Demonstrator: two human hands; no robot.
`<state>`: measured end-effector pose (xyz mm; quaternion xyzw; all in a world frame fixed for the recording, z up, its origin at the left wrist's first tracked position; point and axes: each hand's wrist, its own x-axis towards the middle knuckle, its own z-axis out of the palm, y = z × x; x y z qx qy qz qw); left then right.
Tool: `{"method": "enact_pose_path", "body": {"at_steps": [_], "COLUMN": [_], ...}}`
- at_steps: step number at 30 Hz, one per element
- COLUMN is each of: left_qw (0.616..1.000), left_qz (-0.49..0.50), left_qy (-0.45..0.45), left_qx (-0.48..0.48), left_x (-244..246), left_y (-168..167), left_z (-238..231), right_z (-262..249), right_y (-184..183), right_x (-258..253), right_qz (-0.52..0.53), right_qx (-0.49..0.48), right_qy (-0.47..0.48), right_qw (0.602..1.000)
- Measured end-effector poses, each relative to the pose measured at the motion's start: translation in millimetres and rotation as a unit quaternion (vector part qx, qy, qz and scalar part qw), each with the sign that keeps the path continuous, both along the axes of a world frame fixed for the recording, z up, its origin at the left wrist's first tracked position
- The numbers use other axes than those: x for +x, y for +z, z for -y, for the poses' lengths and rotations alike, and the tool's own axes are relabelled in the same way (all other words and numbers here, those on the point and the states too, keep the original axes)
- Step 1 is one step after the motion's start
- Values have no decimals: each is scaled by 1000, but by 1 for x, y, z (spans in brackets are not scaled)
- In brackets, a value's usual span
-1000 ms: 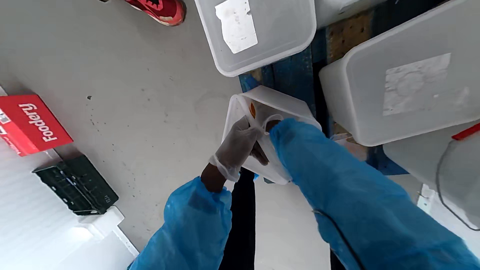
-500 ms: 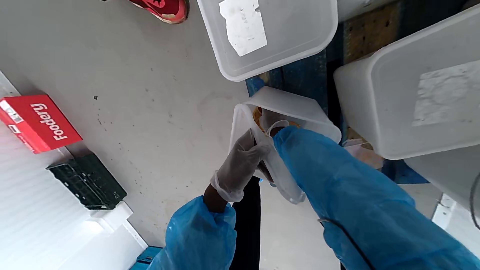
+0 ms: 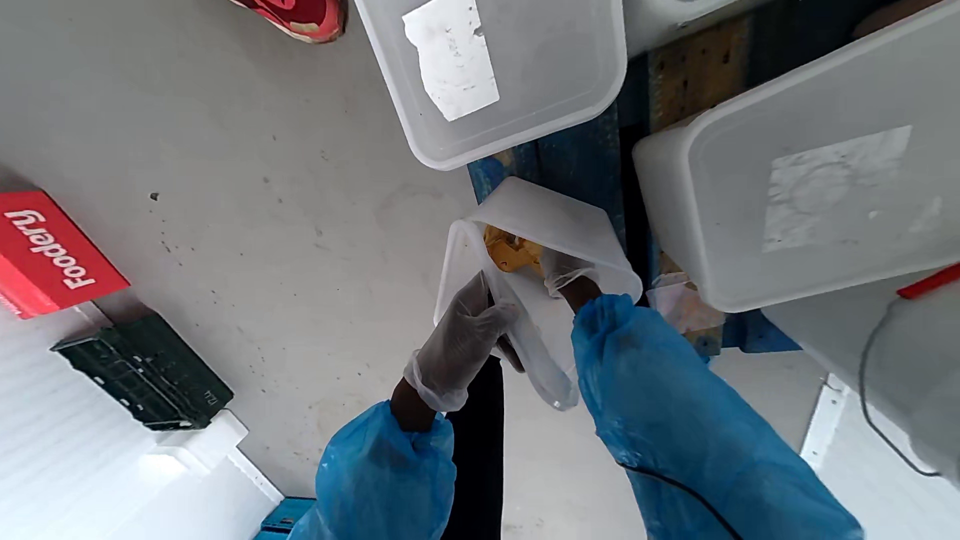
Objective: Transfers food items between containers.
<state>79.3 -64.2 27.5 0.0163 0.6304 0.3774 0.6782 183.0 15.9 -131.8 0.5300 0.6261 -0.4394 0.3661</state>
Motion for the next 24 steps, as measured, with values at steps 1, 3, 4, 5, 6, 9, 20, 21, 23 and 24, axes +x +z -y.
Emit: {"method": "enact_pose_path", "body": {"at_steps": [1, 3, 4, 5, 6, 9, 20, 21, 23, 24], "left_qw": [1000, 1000, 1000, 1000, 1000, 1000, 999, 999, 1000, 1000], "left_qz": [-2, -4, -3, 0, 5, 4, -6, -8, -10, -11], "left_qy": [0, 0, 0, -3, -8, -9, 2, 4, 2, -1], "left_qx": [1, 3, 5, 8, 14, 19, 33, 31, 26, 26], "left_x": [0, -1, -1, -2, -2, -1, 3, 4, 8, 10], "left_y": [0, -1, -1, -2, -3, -3, -5, -5, -3, -2], "left_z": [0, 0, 1, 2, 4, 11, 16, 16, 17, 17], "right_z": [-2, -4, -3, 1, 6, 15, 49, 48, 44, 42], "right_y": [-1, 0, 1, -1, -2, -4, -30, -16, 11, 21], "right_x": [-2, -8, -12, -17, -22, -36, -2, 1, 6, 8], "right_qz": [-4, -39, -63, -79, -87, -45, -89, -82, -66, -59], "right_qx": [-31, -74, -79, -61, -42, -52, -52, -73, -108, -123], "right_qy": [-2, -7, -16, -13, -7, 37, 99, 91, 83, 78], "right_qw": [1000, 996, 995, 995, 995, 997, 990, 990, 988, 988]}}
